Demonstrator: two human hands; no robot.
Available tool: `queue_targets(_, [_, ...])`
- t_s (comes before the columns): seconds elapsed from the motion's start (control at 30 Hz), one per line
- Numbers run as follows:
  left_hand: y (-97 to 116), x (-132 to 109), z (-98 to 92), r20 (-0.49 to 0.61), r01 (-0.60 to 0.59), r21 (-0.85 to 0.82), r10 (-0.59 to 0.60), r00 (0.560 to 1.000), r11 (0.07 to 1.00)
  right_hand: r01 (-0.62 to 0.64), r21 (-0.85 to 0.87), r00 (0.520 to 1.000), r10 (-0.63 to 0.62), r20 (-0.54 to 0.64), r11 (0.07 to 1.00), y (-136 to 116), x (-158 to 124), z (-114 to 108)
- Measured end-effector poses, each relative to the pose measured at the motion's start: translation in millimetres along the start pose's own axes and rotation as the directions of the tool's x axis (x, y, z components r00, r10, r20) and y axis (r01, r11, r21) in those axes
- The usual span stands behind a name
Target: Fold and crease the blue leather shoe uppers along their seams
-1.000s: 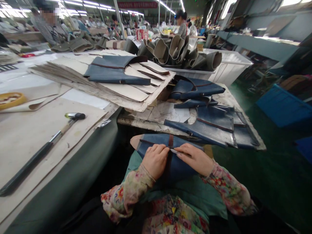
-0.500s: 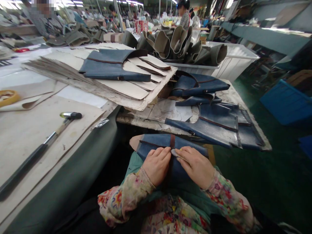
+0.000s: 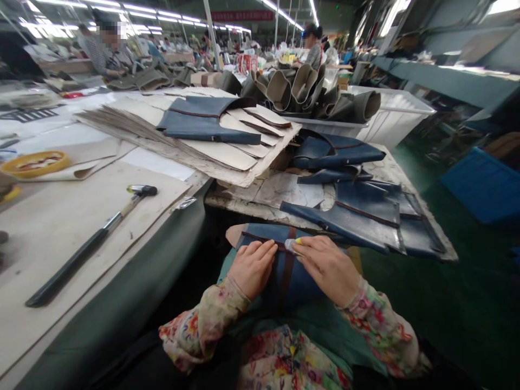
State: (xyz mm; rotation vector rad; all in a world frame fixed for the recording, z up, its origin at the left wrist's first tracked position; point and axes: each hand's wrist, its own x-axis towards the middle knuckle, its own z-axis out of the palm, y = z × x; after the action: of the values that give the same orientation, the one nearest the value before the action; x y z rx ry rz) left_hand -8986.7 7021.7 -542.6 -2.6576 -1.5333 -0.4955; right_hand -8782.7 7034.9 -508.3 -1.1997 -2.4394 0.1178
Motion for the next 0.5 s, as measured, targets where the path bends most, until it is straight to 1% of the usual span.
queue_targets(0.13, [-0.9,-1.9,-0.2,-0.007,0.007,0.004,-0.007,1.0,1.0,-0.01,0.006,0.999,0.01,0.033,1.0,-7.7,6.1,17.2])
queue_targets(0.23, [-5.6,-4.4,0.3,-0.009,0.016,0.008,-0.016,1.0,1.0,-0.009,0.021,0.999,0.008,0.048,1.0,-11.3,13.1,28.4])
queue_targets(0.33, [-14.7,-8.9,-0.6,-0.032,0.049,0.032,-0.048,0.998,0.998,0.001,0.048,0.997,-0.005,0.071,0.999,-16.5,24.0,32.8])
queue_targets(0.5, [-32.1,-14.1,-7.7,-0.033,0.103,0.097,-0.1,0.994,0.99,-0.038,0.071,0.991,0.029,0.132,0.997,-28.8,46.1,38.4])
